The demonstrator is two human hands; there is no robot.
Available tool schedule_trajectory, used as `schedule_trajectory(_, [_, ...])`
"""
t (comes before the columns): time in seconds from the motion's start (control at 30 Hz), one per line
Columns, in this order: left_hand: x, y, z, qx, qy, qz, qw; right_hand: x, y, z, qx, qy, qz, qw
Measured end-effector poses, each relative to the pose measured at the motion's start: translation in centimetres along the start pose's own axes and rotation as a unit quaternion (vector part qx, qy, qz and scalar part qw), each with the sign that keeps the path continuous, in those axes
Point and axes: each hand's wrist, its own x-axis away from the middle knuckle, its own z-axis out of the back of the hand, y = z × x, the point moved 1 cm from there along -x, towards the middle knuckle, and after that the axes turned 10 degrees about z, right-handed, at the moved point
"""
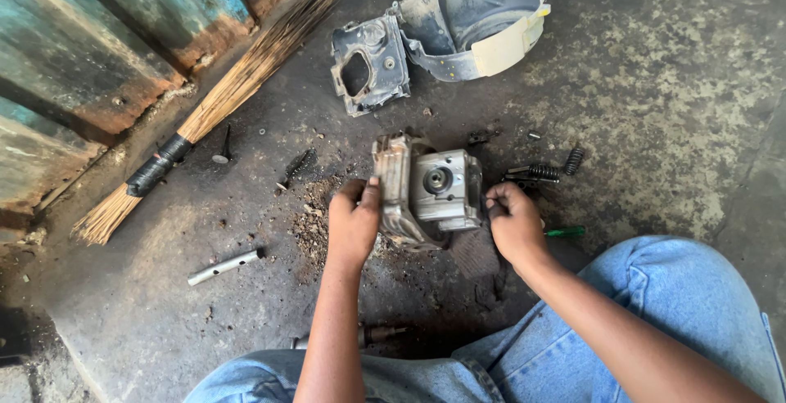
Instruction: The person sits on the floor and cleans a disassembled engine cylinder head using a rag and a screwdriver. They wipe the exterior surfaces and use the screwdriver to scrape and clean the internal ports and crevices.
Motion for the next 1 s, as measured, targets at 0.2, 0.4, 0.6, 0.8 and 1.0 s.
schedule_trajectory(0.2, [0.7,1.7,0.3,-0.025,0.003,0.023,0.999,-0.1,0.2,-0.1,-0.011,0.011,0.022,1.000])
schedule_trajectory(0.4, [0.7,1.4,0.1,0.005,-0.007,0.040,0.999,0.2,0.0,-0.6,-0.081,-0.012,0.012,0.997])
schedule_trajectory(0.6, [0.4,1.1,1.5,-0.035,0.013,0.114,0.993,0.9,-4.6,-0.1,0.035,-0.185,-0.091,0.978])
schedule_trajectory(0.8, [1.4,1.4,0.5,-0.075,0.052,0.184,0.979,2.6,-8.7,4.4,0.288,-0.508,-0.025,0.811])
schedule_trajectory(1.0, [1.4,0.1,0.0,0.177,-0.002,0.309,0.935,-1.3,-6.2,10.5,0.493,-0.354,-0.063,0.793])
